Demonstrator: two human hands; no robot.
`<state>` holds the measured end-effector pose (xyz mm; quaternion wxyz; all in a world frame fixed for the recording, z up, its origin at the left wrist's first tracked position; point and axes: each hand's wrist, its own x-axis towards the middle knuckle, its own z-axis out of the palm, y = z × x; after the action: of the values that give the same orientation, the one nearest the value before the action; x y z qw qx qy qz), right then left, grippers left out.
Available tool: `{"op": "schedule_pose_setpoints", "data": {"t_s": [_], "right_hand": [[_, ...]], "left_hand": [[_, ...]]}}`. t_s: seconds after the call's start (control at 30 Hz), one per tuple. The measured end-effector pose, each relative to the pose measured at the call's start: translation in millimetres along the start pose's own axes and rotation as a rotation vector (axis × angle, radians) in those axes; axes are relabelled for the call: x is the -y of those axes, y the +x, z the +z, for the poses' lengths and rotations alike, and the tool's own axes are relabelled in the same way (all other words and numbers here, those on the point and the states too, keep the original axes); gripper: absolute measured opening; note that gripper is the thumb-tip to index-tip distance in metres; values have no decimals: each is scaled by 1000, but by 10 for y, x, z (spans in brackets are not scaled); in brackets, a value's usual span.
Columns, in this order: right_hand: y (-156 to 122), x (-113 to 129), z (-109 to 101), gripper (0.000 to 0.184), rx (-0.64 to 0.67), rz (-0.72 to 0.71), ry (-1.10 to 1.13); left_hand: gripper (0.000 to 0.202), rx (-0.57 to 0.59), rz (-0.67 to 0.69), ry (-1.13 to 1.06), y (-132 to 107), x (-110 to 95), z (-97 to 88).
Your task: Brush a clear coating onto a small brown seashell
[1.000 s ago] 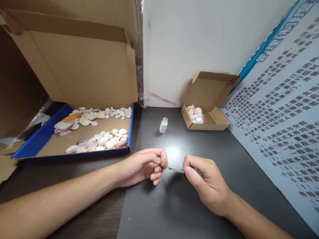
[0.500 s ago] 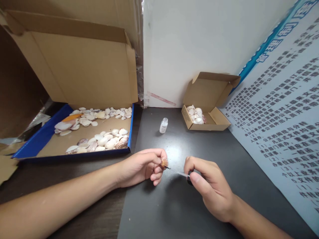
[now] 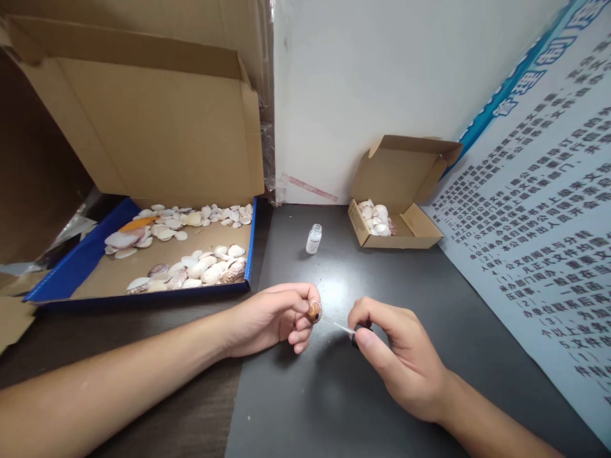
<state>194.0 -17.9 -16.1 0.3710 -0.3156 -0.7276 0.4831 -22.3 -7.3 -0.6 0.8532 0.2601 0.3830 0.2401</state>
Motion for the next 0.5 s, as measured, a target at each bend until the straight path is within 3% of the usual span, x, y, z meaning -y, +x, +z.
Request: {"op": "schedule_pose_setpoints", "data": {"t_s": [0.5], "right_hand": [[-3,-7,0,26,-22,-12,-9]], "left_hand": [[6,-5,-2,4,-1,-1,6]]}}
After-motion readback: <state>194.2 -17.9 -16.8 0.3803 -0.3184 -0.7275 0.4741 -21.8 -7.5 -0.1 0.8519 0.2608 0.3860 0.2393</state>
